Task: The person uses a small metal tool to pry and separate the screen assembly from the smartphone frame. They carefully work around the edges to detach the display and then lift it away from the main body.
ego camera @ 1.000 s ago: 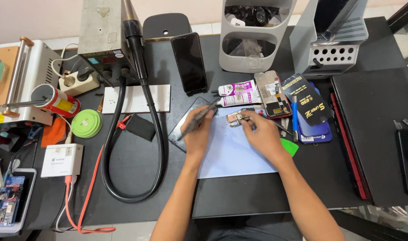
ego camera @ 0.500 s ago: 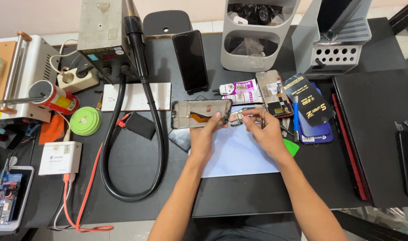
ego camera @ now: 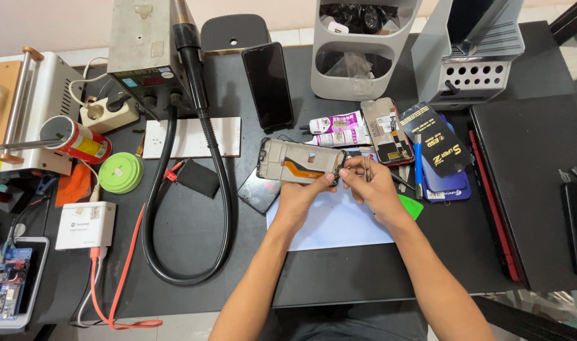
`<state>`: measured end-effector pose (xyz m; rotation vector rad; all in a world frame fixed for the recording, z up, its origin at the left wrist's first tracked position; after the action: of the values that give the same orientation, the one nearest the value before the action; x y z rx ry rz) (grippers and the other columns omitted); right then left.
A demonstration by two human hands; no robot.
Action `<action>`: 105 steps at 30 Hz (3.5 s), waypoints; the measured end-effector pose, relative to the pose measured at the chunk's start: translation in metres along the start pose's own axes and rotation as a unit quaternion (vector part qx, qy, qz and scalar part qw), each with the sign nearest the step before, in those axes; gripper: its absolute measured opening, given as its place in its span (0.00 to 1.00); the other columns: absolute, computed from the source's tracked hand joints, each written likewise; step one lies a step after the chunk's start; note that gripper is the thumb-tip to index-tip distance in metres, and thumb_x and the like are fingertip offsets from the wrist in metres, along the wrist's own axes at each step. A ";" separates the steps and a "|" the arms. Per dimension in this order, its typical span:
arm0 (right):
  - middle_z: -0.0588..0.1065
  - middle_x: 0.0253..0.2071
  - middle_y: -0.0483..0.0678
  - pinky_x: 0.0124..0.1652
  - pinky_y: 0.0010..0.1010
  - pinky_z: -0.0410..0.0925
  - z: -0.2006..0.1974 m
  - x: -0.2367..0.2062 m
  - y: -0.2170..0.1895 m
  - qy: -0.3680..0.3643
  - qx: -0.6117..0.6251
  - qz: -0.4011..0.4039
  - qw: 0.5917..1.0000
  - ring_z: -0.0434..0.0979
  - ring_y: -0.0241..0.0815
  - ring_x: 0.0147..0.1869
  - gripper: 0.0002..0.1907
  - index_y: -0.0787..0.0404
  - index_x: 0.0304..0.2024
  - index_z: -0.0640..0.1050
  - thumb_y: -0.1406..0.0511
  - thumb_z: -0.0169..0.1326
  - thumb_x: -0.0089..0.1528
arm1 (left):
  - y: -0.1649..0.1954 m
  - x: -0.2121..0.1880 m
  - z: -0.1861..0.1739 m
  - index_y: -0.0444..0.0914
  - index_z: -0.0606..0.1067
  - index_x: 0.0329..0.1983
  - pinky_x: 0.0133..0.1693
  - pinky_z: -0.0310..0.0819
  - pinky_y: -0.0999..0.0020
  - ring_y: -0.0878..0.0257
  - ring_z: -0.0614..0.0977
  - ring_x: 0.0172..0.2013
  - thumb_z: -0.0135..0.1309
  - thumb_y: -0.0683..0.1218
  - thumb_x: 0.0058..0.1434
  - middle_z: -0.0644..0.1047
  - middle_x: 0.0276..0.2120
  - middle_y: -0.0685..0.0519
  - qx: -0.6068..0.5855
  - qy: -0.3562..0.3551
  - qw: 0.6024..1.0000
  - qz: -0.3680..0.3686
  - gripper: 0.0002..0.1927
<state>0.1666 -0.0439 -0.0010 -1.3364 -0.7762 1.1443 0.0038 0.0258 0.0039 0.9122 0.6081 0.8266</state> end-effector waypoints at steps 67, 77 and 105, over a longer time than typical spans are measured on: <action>0.75 0.30 0.46 0.22 0.23 0.60 0.007 -0.004 -0.002 -0.029 0.041 -0.003 0.999 0.64 0.28 0.22 0.10 0.66 0.42 0.77 0.65 0.60 0.63 | 0.013 0.001 0.003 0.31 0.77 0.42 0.31 0.79 0.69 0.63 0.82 0.32 0.66 0.37 0.55 0.81 0.35 0.50 0.015 0.005 0.999 0.051 0.13; 0.73 0.29 0.46 0.22 0.24 0.59 0.008 -0.003 -0.006 -0.030 0.077 0.019 0.996 0.64 0.28 0.22 0.09 0.66 0.42 0.76 0.66 0.58 0.63 | 0.006 0.000 0.002 0.33 0.78 0.42 0.33 0.77 0.69 0.65 0.81 0.34 0.67 0.39 0.56 0.81 0.35 0.51 0.084 0.039 0.995 0.039 0.13; 0.70 0.28 0.42 0.22 0.25 0.56 -0.006 0.001 -0.008 0.038 0.261 0.053 0.963 0.55 0.28 0.15 0.06 0.61 0.45 0.73 0.67 0.55 0.66 | 0.020 -0.007 0.011 0.37 0.74 0.58 0.44 0.76 0.66 0.60 0.81 0.50 0.67 0.41 0.51 0.78 0.54 0.47 0.301 0.075 0.930 0.196 0.29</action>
<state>0.1742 -0.0442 0.0059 -0.9756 -0.3123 1.2654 0.0007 0.0226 0.0275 1.5771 0.8515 1.0981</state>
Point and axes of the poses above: each hand's wrist, its own x-axis towards the middle knuckle, its own z-axis out of the palm, y = z × x, the point moved 4 cm from there along x, towards the middle knuckle
